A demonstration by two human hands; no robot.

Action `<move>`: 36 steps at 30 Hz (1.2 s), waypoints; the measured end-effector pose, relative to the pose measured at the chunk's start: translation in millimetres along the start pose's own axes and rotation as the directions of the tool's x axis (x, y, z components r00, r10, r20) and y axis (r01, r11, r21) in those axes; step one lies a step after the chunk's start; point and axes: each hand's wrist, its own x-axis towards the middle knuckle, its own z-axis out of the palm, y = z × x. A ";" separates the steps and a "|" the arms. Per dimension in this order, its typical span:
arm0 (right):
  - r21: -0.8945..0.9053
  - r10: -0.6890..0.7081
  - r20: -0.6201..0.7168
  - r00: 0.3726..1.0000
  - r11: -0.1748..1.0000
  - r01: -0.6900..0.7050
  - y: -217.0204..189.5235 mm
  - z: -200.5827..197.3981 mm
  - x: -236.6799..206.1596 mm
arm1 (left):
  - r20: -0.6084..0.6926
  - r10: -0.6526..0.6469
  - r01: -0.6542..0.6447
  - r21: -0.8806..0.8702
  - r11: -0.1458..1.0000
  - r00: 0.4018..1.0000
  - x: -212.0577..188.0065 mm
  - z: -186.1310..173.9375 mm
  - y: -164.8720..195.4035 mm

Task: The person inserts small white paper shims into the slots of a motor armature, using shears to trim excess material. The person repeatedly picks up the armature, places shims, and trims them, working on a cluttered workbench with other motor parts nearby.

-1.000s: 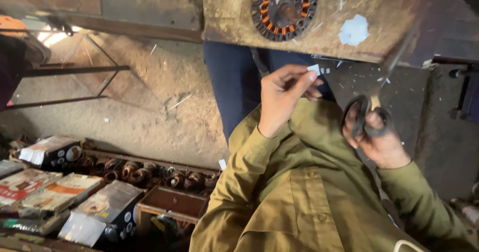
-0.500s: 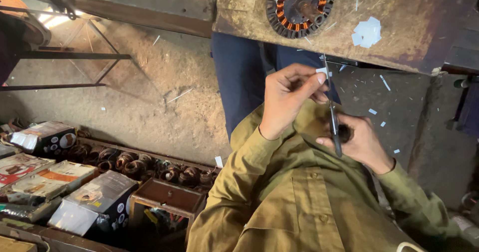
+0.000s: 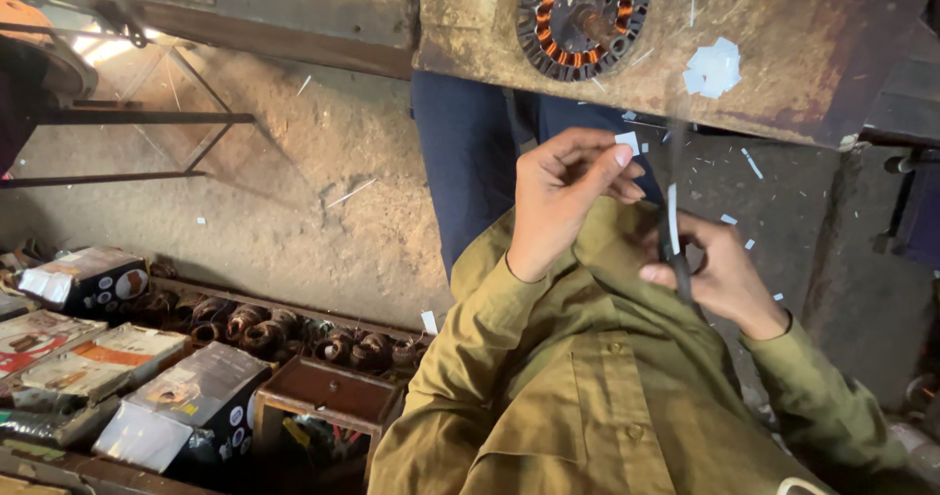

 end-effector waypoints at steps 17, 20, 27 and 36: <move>-0.054 -0.029 -0.169 0.985 0.998 0.020 -3.9 -6.2 -1.4 | -0.040 0.046 -0.045 0.027 0.999 0.998 -3.4 -2.8 6.2; -0.014 0.088 -0.377 0.922 0.995 -0.100 -38.3 -53.5 10.8 | -0.063 0.069 -0.059 0.150 0.987 0.996 -7.5 -2.7 2.8; -0.768 -0.087 -0.304 0.949 0.611 -0.190 -92.1 -116.8 50.2 | 0.022 0.054 -0.057 0.163 0.985 0.998 -13.1 10.2 -7.9; -0.088 -0.237 -0.098 0.967 0.970 0.228 -80.9 -41.0 46.1 | 0.019 0.041 -0.043 0.172 0.984 0.999 -22.6 7.3 -0.4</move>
